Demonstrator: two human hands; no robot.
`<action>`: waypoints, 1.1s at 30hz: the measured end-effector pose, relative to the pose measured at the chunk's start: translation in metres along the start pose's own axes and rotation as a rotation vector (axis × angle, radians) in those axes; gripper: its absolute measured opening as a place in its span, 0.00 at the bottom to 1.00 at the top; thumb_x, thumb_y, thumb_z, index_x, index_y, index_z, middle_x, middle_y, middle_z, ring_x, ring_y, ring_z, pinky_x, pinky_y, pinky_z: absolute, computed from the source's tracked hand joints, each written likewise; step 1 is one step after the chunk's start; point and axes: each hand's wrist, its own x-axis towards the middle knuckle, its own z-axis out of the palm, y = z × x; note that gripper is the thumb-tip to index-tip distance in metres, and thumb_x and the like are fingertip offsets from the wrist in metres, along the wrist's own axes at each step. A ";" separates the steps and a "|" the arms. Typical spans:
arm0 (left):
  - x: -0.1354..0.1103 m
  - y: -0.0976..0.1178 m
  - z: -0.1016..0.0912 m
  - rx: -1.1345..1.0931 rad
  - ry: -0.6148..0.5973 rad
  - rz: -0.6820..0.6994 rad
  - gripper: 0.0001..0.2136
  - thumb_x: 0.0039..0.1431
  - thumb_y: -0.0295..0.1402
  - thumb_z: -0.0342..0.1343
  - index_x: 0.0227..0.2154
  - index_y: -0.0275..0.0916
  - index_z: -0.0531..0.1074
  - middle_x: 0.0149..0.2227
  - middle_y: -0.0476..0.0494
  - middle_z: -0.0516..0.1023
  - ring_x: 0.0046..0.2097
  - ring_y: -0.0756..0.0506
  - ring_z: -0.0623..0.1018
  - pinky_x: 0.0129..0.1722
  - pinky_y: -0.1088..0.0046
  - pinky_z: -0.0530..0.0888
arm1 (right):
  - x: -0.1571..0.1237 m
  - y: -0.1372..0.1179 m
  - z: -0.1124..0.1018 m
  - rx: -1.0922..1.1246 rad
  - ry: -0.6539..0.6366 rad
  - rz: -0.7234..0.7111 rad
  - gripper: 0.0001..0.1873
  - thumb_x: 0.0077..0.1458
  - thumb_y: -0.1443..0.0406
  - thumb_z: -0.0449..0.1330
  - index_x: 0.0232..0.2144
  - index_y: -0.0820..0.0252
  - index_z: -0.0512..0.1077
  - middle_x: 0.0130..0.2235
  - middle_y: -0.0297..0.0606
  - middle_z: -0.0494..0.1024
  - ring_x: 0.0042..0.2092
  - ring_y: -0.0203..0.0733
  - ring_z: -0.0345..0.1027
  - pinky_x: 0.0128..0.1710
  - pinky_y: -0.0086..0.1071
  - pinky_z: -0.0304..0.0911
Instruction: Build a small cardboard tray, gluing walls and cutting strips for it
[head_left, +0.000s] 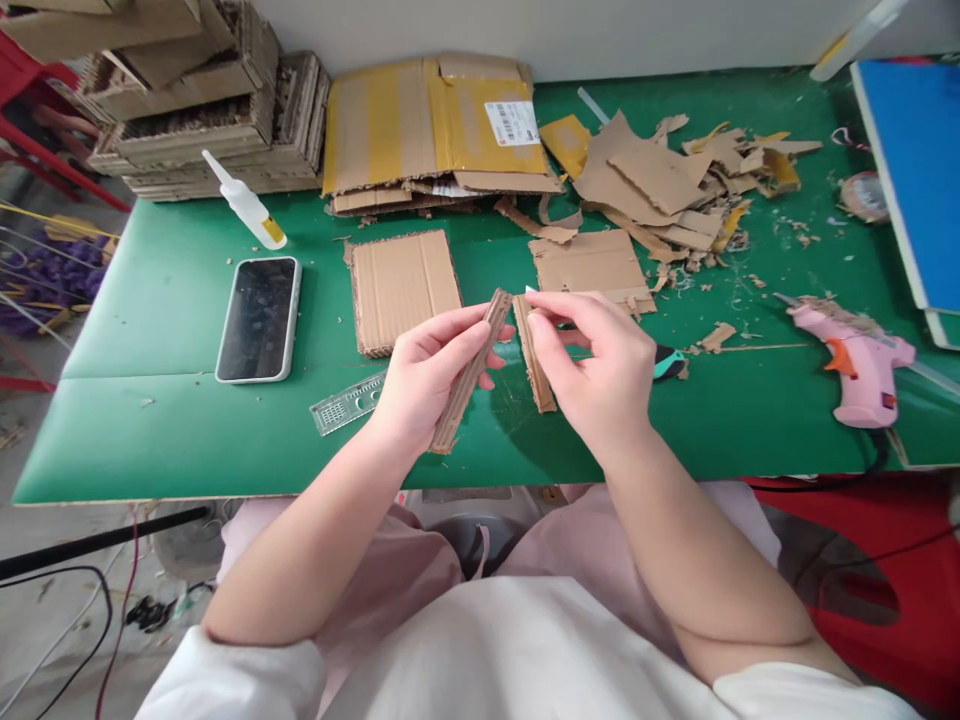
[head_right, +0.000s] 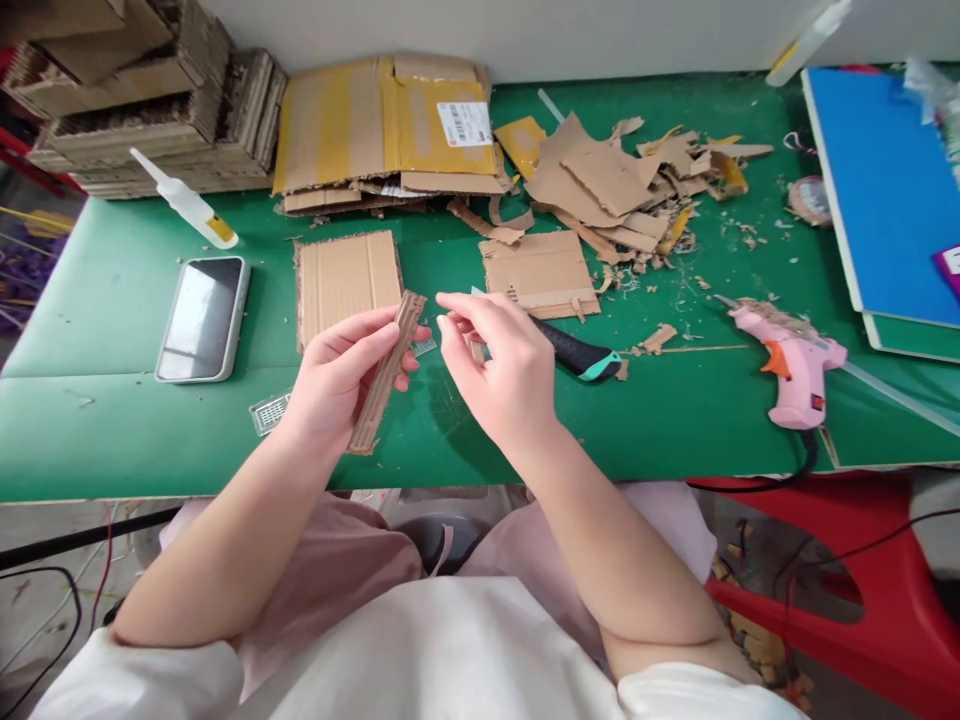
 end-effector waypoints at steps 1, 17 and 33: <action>-0.001 -0.001 0.001 0.013 -0.016 0.008 0.12 0.49 0.37 0.63 0.36 0.39 0.78 0.33 0.46 0.81 0.27 0.52 0.76 0.23 0.79 0.72 | -0.001 -0.001 0.000 0.009 0.004 -0.020 0.10 0.55 0.68 0.57 0.39 0.58 0.75 0.35 0.37 0.79 0.37 0.37 0.73 0.34 0.28 0.72; -0.001 -0.006 0.001 0.017 -0.034 0.049 0.12 0.51 0.36 0.62 0.39 0.42 0.78 0.36 0.47 0.81 0.29 0.52 0.75 0.24 0.79 0.73 | -0.001 0.004 0.002 0.363 0.023 0.335 0.06 0.57 0.65 0.55 0.32 0.56 0.73 0.25 0.29 0.77 0.27 0.33 0.73 0.28 0.27 0.71; 0.006 0.000 -0.011 0.094 0.106 0.183 0.10 0.46 0.36 0.66 0.32 0.41 0.75 0.32 0.50 0.79 0.36 0.49 0.79 0.35 0.75 0.76 | -0.008 -0.006 0.014 0.431 -0.425 0.498 0.10 0.47 0.66 0.65 0.35 0.58 0.74 0.24 0.28 0.77 0.25 0.35 0.72 0.29 0.31 0.70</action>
